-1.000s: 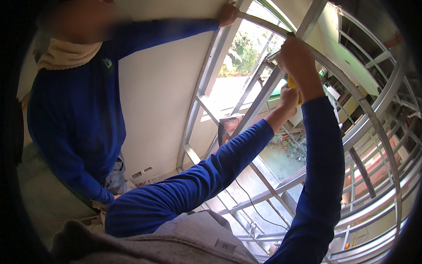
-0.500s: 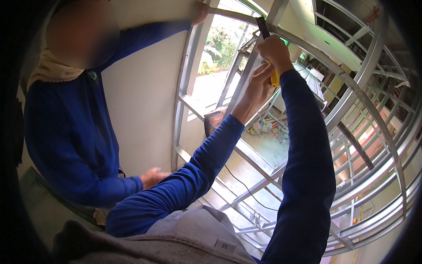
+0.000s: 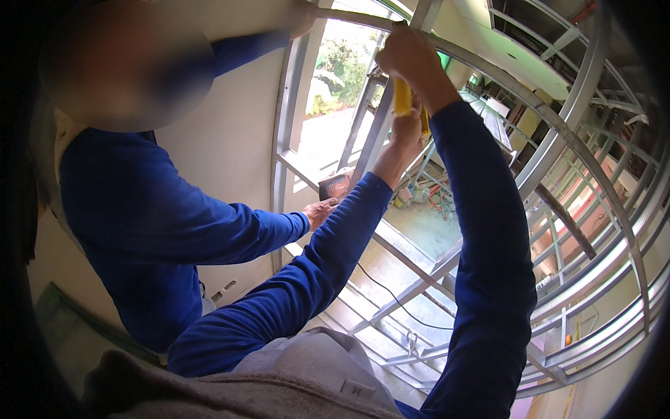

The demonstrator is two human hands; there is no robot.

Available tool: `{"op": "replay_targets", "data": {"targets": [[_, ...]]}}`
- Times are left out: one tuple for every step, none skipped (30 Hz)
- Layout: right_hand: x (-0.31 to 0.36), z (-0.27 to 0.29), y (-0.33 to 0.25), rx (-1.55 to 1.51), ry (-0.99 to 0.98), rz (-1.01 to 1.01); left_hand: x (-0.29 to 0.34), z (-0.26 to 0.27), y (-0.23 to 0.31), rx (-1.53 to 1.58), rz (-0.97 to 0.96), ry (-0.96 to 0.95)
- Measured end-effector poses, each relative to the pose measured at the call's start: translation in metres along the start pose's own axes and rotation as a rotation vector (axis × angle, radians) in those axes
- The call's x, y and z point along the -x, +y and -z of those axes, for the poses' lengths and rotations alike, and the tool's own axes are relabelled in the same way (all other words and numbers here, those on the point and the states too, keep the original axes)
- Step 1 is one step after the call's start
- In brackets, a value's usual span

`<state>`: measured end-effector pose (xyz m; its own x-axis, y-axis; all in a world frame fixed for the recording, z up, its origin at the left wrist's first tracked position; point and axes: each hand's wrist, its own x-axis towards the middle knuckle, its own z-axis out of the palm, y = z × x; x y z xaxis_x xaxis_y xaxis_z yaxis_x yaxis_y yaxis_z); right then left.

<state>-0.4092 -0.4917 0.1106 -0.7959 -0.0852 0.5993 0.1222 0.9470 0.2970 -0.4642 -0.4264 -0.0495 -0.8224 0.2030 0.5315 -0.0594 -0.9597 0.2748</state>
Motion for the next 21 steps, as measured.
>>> {"op": "replay_targets", "data": {"targets": [[-0.003,0.002,-0.005,-0.099,-0.039,-0.081,0.001,-0.003,-0.003,-0.034,-0.028,0.078],[-0.006,0.004,-0.007,-0.228,-0.029,-0.130,0.003,-0.003,-0.003,-0.060,-0.073,0.123],[-0.006,-0.001,-0.008,-0.196,0.024,-0.108,0.005,-0.003,-0.002,-0.039,-0.050,0.131],[-0.006,-0.005,-0.006,-0.115,0.007,-0.068,0.007,-0.003,-0.001,-0.056,-0.015,0.189],[-0.008,-0.010,-0.006,-0.032,0.052,-0.013,0.006,-0.002,0.003,-0.067,-0.035,0.143],[-0.012,-0.012,-0.005,0.078,0.025,0.026,0.006,-0.001,0.006,-0.088,-0.065,0.078],[-0.017,-0.011,-0.003,0.126,0.082,0.160,0.005,-0.001,0.010,-0.145,-0.049,0.119],[-0.022,-0.007,-0.001,0.203,0.059,0.276,0.005,-0.002,0.013,-0.118,-0.016,0.114],[-0.026,-0.005,0.000,0.218,0.029,0.267,0.004,-0.003,0.014,-0.107,0.013,0.098],[-0.029,0.000,0.000,0.075,-0.013,0.186,0.003,-0.005,0.015,-0.121,0.080,0.135],[-0.029,0.001,-0.001,-0.137,-0.064,-0.030,0.002,-0.007,0.014,-0.149,0.076,0.131],[-0.027,0.002,-0.002,-0.379,-0.075,-0.196,0.002,-0.008,0.013,-0.148,0.054,0.152],[-0.022,-0.002,-0.004,-0.071,-0.058,-0.007,0.001,-0.007,0.011,-0.159,0.063,0.208],[-0.018,-0.005,-0.005,0.110,-0.045,0.103,0.001,-0.007,0.010,-0.154,0.059,0.218],[-0.010,-0.014,-0.006,0.130,0.025,0.096,0.001,-0.003,0.012,-0.253,-0.027,0.147],[-0.005,-0.021,-0.005,0.175,0.045,0.079,0.001,0.001,0.014,-0.225,-0.013,0.117],[-0.006,-0.027,-0.004,0.128,-0.034,-0.062,0.000,0.005,0.016,-0.200,-0.002,0.084],[-0.009,-0.032,-0.001,0.057,0.006,-0.110,-0.002,0.007,0.019,-0.172,0.000,0.050],[-0.015,-0.036,0.003,-0.013,-0.004,-0.155,-0.002,0.009,0.022,-0.197,0.076,0.095],[-0.022,-0.040,0.009,-0.085,-0.019,-0.204,-0.003,0.010,0.026,-0.130,0.074,0.060],[-0.027,-0.047,0.014,-0.170,-0.011,-0.258,-0.002,0.010,0.029,-0.075,0.096,0.042]]}}
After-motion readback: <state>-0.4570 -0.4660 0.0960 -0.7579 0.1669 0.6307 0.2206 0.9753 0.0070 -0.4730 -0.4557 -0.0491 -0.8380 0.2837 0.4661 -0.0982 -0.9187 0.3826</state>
